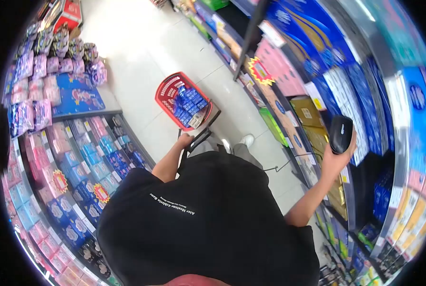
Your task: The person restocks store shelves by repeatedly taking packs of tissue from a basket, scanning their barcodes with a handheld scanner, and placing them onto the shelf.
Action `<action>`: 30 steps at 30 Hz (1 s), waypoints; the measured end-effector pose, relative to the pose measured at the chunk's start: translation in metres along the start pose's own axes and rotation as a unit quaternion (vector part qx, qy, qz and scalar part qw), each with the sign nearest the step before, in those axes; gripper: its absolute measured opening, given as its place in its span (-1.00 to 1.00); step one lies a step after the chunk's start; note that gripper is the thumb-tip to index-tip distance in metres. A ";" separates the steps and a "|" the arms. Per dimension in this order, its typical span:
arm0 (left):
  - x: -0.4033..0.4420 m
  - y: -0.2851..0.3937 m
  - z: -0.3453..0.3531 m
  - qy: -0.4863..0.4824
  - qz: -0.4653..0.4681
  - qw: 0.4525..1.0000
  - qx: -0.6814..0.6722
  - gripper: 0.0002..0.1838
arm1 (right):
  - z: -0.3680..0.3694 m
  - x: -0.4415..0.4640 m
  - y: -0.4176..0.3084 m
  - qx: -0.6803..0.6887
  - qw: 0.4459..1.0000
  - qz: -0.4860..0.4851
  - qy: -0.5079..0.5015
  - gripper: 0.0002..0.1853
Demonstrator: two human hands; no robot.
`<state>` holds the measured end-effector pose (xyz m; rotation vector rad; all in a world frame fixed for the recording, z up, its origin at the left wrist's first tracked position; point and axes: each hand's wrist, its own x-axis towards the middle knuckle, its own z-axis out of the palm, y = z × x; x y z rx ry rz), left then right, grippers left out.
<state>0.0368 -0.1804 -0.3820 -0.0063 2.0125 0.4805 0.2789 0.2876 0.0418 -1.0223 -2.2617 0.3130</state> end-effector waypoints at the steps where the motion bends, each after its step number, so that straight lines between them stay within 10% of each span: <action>1: -0.005 0.004 -0.006 0.027 0.051 0.997 0.055 -0.40 | 0.005 0.005 -0.019 -0.028 0.999 -0.014 -0.015 -0.18; 7: 0.036 0.002 -0.016 -0.113 0.019 0.909 -0.401 -0.70 | 0.038 0.001 -0.022 -0.138 0.988 -0.058 0.043 -0.12; 12: 0.107 -0.016 -0.033 -0.155 -0.003 0.962 -0.227 -0.58 | 0.053 -0.001 -0.015 -0.163 0.983 -0.047 0.074 -0.19; 16: 0.182 -0.025 -0.052 -0.013 0.229 0.972 -0.051 -0.32 | 0.042 -0.013 0.020 -0.148 0.978 0.124 0.073 -0.18; 17: 0.203 -0.023 -0.048 0.073 0.103 0.983 0.136 -0.31 | 0.035 -0.017 0.046 -0.192 0.973 0.107 0.071 -0.17; 20: 0.252 -0.045 -0.043 0.115 -0.017 0.985 0.123 -0.22 | 0.035 -0.022 0.038 -0.183 0.969 0.151 0.063 -0.17; 25: 0.318 -0.084 -0.016 -0.054 0.058 0.997 0.012 -0.14 | 0.037 -0.014 0.004 -0.215 0.963 0.164 0.013 -0.16; 26: 0.311 -0.084 -0.016 -0.016 0.021 0.999 0.018 -0.11 | 0.032 -0.014 0.009 -0.238 0.958 0.159 0.003 -0.15; 27: 0.304 -0.082 -0.014 0.024 -0.021 0.999 0.026 -0.08 | 0.037 -0.012 0.007 -0.258 0.962 0.076 0.045 -0.55; 30: 0.309 -0.073 -0.001 0.097 -0.111 0.988 0.046 0.00 | 0.043 -0.005 -0.009 -0.252 0.964 0.074 0.031 -0.35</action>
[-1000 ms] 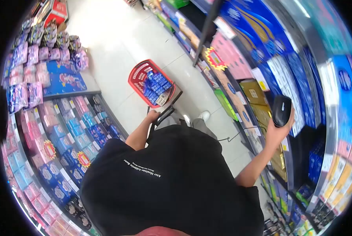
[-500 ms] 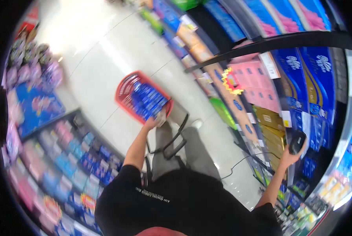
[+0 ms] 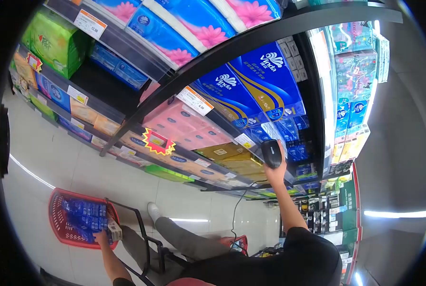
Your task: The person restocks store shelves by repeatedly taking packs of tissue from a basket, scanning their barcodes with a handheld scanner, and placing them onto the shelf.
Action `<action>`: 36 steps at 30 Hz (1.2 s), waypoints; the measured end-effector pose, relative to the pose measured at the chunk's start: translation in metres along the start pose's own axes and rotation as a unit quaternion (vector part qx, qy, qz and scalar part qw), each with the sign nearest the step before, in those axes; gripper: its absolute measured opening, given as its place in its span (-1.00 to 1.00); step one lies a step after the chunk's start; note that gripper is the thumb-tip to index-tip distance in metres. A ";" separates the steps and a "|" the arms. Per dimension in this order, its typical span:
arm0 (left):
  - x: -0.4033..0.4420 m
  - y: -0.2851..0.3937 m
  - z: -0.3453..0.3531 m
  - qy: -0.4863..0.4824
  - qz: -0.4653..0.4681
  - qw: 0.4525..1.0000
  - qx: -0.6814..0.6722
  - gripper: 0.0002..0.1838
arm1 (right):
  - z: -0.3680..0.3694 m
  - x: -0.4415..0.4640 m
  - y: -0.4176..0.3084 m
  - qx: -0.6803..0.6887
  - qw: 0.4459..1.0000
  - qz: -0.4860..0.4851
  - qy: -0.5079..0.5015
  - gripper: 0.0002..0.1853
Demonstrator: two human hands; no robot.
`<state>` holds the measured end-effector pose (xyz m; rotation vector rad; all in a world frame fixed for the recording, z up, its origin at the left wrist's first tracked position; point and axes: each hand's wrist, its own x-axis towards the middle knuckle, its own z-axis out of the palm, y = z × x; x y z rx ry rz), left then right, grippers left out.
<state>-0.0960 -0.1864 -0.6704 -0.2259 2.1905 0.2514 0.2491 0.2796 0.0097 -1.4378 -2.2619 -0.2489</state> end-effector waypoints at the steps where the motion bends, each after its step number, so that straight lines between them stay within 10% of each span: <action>1: 0.001 -0.001 0.000 -0.001 0.001 1.000 0.001 0.00 | 0.000 0.000 -0.006 0.009 1.000 0.000 -0.012 -0.25; 7: -0.021 -0.016 -0.031 -0.137 -0.012 0.967 -0.214 -0.14 | -0.007 0.005 -0.045 -0.004 1.000 -0.021 -0.018 -0.12; 13: -0.071 -0.032 -0.066 -0.204 -0.057 0.899 -0.382 -0.72 | -0.012 0.004 -0.049 0.021 0.999 -0.047 0.017 -0.12; 23: -0.244 -0.011 -0.146 -0.194 -0.078 0.912 -0.353 -0.66 | -0.010 0.000 -0.017 0.079 0.992 -0.085 0.059 -0.72; 27: -0.271 -0.018 -0.143 -0.220 -0.027 0.815 -0.535 -0.63 | -0.019 -0.001 -0.005 0.155 0.982 -0.091 0.054 -0.65; 29: -0.311 -0.016 -0.157 -0.181 0.144 0.825 -0.515 -0.61 | -0.035 -0.010 -0.007 0.132 0.984 -0.101 0.060 -0.60; 32: -0.364 -0.005 -0.183 0.012 0.265 0.915 -0.305 -0.48 | -0.057 -0.036 -0.023 0.489 0.870 0.039 -0.046 -0.34; 36: -0.547 0.064 -0.260 0.181 0.380 0.907 0.026 -0.35 | -0.055 -0.070 -0.044 0.534 0.784 -0.154 -0.277 -0.31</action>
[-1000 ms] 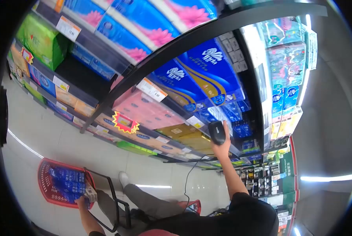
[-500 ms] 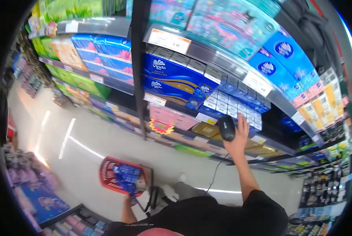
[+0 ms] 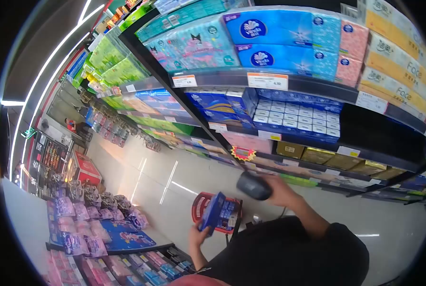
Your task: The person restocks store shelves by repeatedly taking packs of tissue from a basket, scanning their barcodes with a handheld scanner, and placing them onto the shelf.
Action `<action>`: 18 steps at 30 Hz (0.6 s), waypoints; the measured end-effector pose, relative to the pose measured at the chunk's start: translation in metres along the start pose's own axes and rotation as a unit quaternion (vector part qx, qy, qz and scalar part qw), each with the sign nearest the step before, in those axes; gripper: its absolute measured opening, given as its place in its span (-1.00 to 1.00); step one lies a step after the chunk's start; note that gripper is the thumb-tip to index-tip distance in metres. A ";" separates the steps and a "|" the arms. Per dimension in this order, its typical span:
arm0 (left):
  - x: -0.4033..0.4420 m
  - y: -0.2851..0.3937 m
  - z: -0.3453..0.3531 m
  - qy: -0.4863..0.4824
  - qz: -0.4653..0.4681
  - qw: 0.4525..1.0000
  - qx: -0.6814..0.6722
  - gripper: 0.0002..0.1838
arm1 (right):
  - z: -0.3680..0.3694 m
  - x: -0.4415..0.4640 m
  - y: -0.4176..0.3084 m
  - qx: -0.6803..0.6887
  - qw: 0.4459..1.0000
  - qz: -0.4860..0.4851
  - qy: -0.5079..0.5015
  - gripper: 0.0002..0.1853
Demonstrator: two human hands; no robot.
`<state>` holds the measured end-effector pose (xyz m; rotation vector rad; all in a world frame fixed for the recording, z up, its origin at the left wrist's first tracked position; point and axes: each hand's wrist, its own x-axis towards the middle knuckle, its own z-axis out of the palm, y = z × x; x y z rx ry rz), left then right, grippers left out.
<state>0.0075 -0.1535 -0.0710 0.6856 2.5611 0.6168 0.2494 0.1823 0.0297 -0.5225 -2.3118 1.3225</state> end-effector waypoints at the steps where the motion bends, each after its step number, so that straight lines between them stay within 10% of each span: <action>1: -0.003 0.026 -0.021 -0.006 0.055 0.998 -0.028 -0.37 | 0.011 0.004 0.005 0.017 0.995 -0.072 -0.062 -0.32; 11: -0.032 0.223 -0.128 -0.110 0.470 0.874 -0.050 -0.49 | -0.012 0.000 -0.049 0.133 0.961 -0.082 -0.227 -0.11; 18: -0.024 0.254 -0.130 -0.181 0.582 0.793 0.013 -0.48 | 0.006 -0.038 -0.030 0.103 0.990 -0.037 -0.094 -0.26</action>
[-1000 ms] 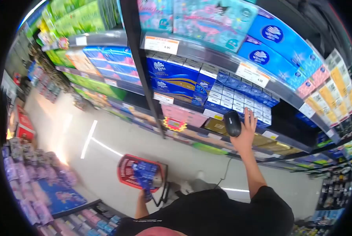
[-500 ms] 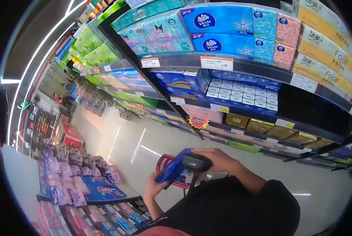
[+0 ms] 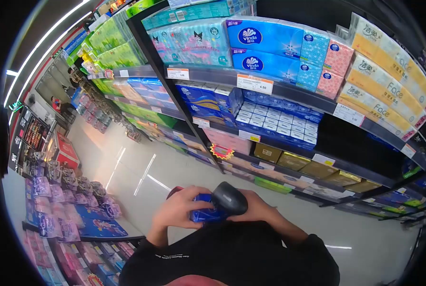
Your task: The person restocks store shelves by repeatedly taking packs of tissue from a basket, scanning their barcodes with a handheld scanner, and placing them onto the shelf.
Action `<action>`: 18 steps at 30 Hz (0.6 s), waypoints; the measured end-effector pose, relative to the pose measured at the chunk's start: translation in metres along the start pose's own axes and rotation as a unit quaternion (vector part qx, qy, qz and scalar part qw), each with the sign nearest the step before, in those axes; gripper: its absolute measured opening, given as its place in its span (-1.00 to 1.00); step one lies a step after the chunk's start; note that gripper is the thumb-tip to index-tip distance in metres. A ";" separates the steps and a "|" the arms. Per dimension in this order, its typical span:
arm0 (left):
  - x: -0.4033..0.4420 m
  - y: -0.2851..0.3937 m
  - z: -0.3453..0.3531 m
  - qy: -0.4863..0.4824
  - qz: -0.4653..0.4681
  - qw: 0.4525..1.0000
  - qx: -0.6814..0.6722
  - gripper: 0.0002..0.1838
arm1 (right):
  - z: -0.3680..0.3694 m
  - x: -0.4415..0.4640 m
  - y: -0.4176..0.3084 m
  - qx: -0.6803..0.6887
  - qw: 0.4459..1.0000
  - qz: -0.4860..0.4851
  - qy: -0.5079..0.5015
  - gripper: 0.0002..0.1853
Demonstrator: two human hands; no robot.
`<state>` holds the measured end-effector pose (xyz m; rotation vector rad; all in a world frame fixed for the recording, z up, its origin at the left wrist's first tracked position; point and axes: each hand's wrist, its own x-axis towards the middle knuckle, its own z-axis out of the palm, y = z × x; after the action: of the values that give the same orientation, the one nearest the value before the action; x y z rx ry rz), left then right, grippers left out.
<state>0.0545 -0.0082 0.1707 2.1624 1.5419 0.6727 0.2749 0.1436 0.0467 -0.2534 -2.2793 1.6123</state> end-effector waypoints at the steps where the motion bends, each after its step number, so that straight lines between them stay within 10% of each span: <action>1: 0.005 0.000 -0.002 -0.012 0.013 1.000 0.012 -0.47 | 0.003 -0.005 0.001 0.033 0.999 0.018 0.036 -0.32; 18: 0.053 0.011 -0.034 0.058 0.131 0.990 0.019 -0.57 | 0.013 -0.025 0.003 -0.057 0.963 0.044 0.261 -0.24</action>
<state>0.0567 0.0403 0.2126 2.4184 1.3466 0.8716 0.2928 0.1245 0.0359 -0.7239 -1.9656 1.2599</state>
